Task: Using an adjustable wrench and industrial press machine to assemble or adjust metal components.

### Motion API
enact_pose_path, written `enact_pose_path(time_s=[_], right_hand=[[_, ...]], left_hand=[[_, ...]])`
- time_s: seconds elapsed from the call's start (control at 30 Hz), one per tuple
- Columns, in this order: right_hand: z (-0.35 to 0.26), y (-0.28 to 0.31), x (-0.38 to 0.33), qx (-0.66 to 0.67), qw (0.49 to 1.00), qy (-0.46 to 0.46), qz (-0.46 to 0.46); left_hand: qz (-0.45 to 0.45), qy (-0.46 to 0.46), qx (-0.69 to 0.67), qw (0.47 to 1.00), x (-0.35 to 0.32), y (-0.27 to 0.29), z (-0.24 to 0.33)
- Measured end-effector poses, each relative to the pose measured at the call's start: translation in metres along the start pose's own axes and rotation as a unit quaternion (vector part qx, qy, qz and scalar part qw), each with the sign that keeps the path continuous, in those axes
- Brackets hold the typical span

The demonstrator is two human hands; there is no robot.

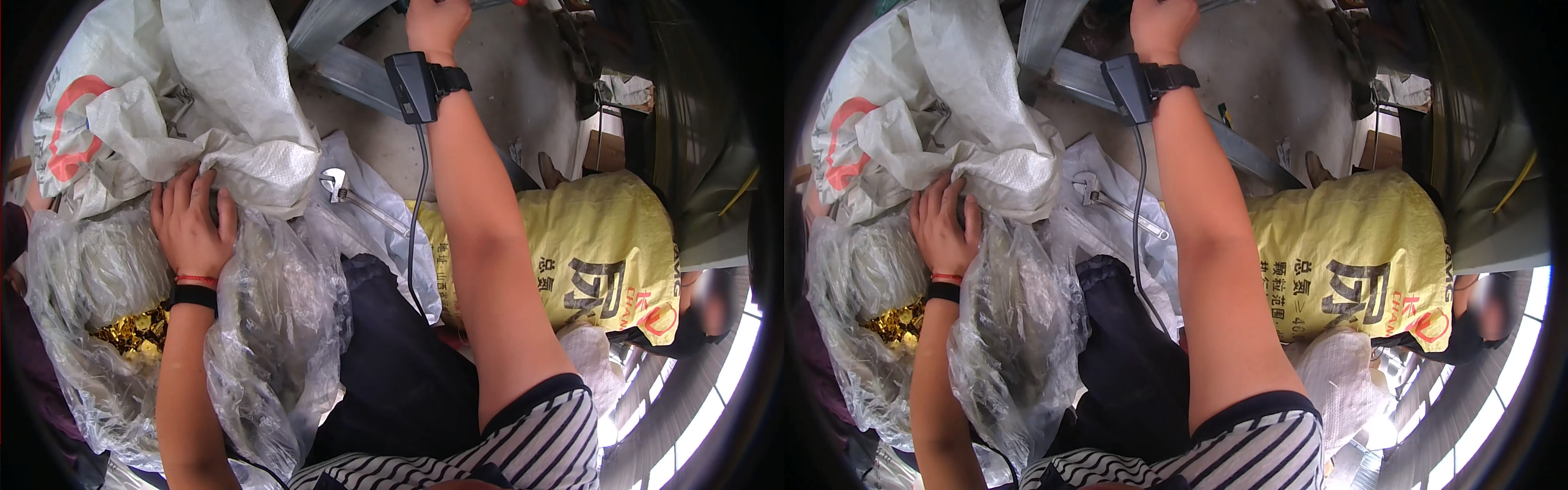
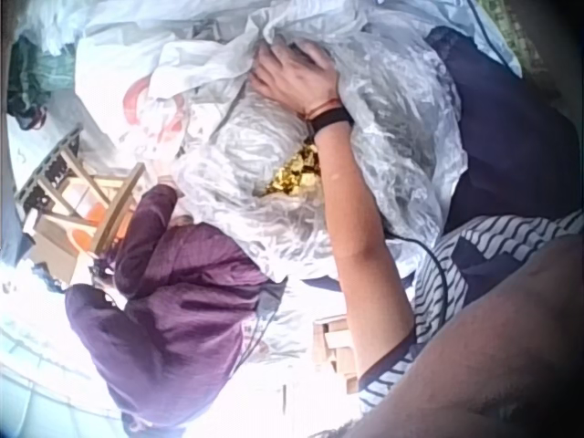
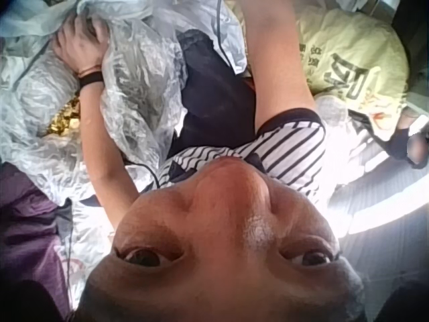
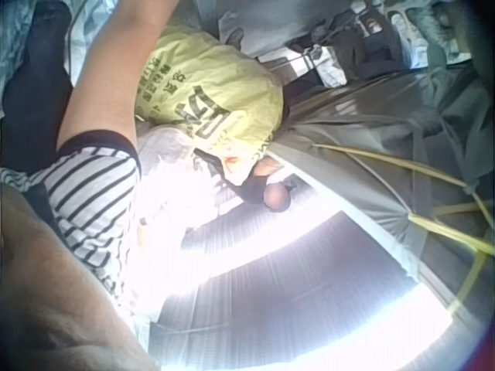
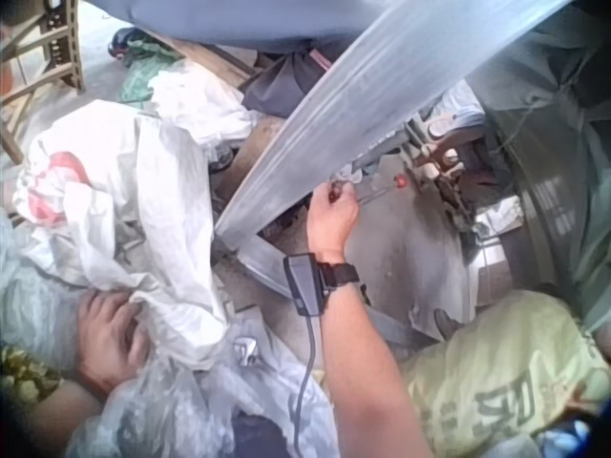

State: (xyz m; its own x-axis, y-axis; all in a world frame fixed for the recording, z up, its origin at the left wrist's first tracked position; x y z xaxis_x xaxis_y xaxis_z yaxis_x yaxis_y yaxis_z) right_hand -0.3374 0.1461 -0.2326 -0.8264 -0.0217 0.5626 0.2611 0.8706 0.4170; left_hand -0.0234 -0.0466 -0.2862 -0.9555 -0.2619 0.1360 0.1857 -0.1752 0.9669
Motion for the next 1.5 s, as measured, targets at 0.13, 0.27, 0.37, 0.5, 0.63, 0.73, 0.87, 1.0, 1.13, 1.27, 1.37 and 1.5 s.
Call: enact_pose_path(time_s=[0.13, 0.27, 0.37, 0.5, 0.63, 0.73, 0.87, 1.0, 1.13, 1.27, 1.37, 1.5], right_hand=[[-0.004, -0.011, -0.002, 0.001, 0.999, 0.032, -0.01], [-0.003, -0.008, 0.0, -0.067, 0.997, 0.009, 0.023], [-0.002, -0.007, 0.003, -0.128, 0.991, 0.007, 0.03], [0.002, -0.003, 0.002, 0.02, 1.0, -0.019, 0.013], [0.002, -0.004, 0.002, 0.018, 1.0, 0.021, 0.005], [0.005, -0.008, 0.007, -0.061, 0.998, 0.012, 0.018], [-0.003, -0.009, -0.001, -0.002, 1.0, -0.025, 0.003], [0.003, -0.006, -0.001, 0.049, 0.999, 0.0, 0.012], [0.007, -0.007, 0.0, -0.001, 0.999, 0.001, 0.034], [0.004, -0.005, 0.0, -0.031, 0.999, -0.005, 0.022], [-0.002, -0.008, 0.0, -0.055, 0.998, 0.015, 0.028], [-0.005, -0.008, -0.006, 0.026, 0.999, 0.007, 0.039]], left_hand=[[0.009, 0.016, -0.006, 1.0, -0.004, 0.0, -0.008], [0.006, 0.012, -0.001, 1.0, -0.002, 0.001, -0.004], [0.002, 0.004, 0.0, 1.0, -0.002, 0.0, -0.004], [0.002, 0.005, 0.001, 1.0, -0.002, 0.0, -0.004], [0.002, 0.005, 0.001, 1.0, -0.002, 0.0, -0.003], [-0.004, 0.009, 0.0, 1.0, -0.002, -0.001, -0.003], [-0.002, 0.01, 0.007, 1.0, -0.003, -0.001, -0.005], [-0.001, 0.005, 0.001, 1.0, -0.002, -0.001, -0.004], [-0.001, 0.01, 0.001, 1.0, -0.002, 0.0, -0.003], [0.0, 0.007, 0.004, 1.0, -0.003, -0.001, -0.004], [0.002, 0.007, 0.004, 1.0, -0.003, -0.001, -0.005], [0.001, 0.004, 0.004, 1.0, -0.002, 0.0, -0.003]])
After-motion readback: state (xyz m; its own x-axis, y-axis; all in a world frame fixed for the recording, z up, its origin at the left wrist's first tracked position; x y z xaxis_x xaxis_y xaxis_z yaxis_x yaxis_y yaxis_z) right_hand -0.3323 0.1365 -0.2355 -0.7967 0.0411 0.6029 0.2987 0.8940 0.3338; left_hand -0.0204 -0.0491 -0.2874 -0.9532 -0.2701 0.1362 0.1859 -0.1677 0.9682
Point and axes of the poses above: each hand's wrist, its own x-axis towards the middle knuckle, its own y-axis out of the back of the hand, z = x × y, the point moved 5 cm from there along x, towards the middle knuckle, and after that the axes turned 11 degrees about x, right-handed, at the moved point
